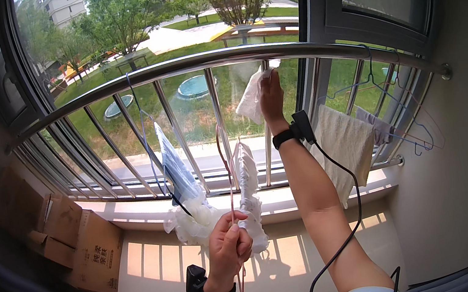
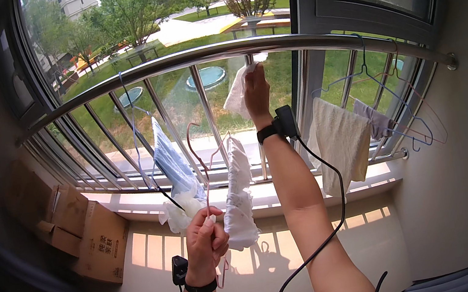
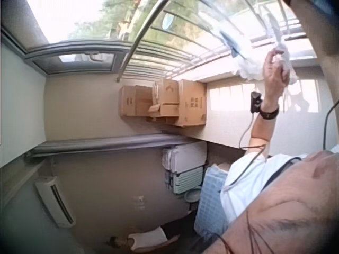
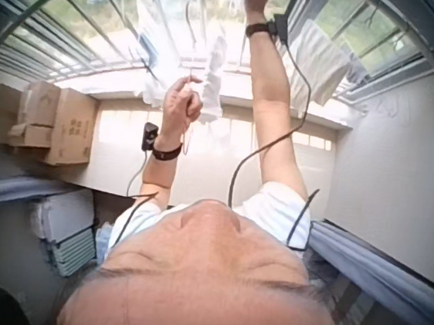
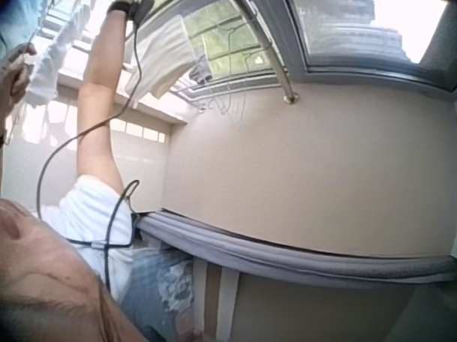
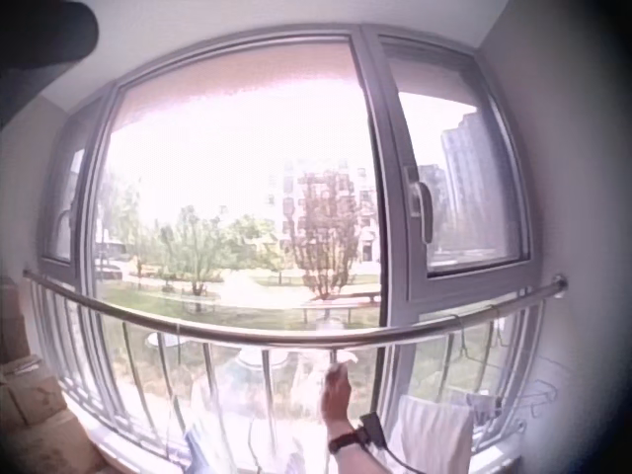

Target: The person washes hands in a bathroom sink, then moves to a bedroom and wipes a metal window railing and the windowsill with a white cloth. The person removes clothes from hangers to access the railing, wipes the railing and sill, then returns the clothes to the hangers.

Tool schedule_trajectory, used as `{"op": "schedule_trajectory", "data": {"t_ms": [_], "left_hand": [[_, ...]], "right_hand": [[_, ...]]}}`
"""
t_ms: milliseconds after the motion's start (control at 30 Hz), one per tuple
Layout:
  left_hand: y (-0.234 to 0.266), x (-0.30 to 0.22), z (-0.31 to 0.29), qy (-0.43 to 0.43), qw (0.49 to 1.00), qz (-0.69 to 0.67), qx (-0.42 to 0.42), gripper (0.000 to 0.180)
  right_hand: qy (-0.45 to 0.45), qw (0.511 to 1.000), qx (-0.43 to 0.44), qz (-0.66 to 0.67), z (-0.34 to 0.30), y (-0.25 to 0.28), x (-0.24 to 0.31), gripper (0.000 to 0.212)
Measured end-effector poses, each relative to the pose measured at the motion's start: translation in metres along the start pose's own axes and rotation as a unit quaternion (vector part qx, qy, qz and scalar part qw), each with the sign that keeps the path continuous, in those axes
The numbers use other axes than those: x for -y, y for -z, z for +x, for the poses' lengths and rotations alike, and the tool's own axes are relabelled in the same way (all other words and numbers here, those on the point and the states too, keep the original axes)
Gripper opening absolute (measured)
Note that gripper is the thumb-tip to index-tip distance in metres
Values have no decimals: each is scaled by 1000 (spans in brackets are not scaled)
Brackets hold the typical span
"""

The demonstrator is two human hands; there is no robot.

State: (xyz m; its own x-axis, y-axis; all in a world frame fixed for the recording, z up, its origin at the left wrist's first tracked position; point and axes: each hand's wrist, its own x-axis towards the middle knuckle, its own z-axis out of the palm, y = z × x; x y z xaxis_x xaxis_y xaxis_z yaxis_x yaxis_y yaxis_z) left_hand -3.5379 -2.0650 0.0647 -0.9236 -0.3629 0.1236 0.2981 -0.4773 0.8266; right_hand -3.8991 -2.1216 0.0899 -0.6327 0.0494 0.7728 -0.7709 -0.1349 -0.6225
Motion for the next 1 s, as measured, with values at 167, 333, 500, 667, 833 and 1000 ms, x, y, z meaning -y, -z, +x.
{"op": "schedule_trajectory", "data": {"t_ms": [167,333,500,667,833,1000], "left_hand": [[16,14,-7,12,1000,4,12,24],[29,36,-20,39,997,40,-55,21],[39,46,-23,50,997,35,-52,22],[28,30,-22,37,999,18,-18,23],[13,10,-24,30,1000,-5,-3,23],[3,-2,-29,13,1000,-6,6,23]], "right_hand": [[38,996,9,-86,-53,6,-65,24],[-220,962,96,-127,-240,48,-151,22],[-317,935,142,-65,-324,66,-211,29],[-442,842,-64,302,-254,44,-174,24],[-77,994,84,-4,-85,20,-68,31],[80,996,24,-7,31,-6,4,31]]}}
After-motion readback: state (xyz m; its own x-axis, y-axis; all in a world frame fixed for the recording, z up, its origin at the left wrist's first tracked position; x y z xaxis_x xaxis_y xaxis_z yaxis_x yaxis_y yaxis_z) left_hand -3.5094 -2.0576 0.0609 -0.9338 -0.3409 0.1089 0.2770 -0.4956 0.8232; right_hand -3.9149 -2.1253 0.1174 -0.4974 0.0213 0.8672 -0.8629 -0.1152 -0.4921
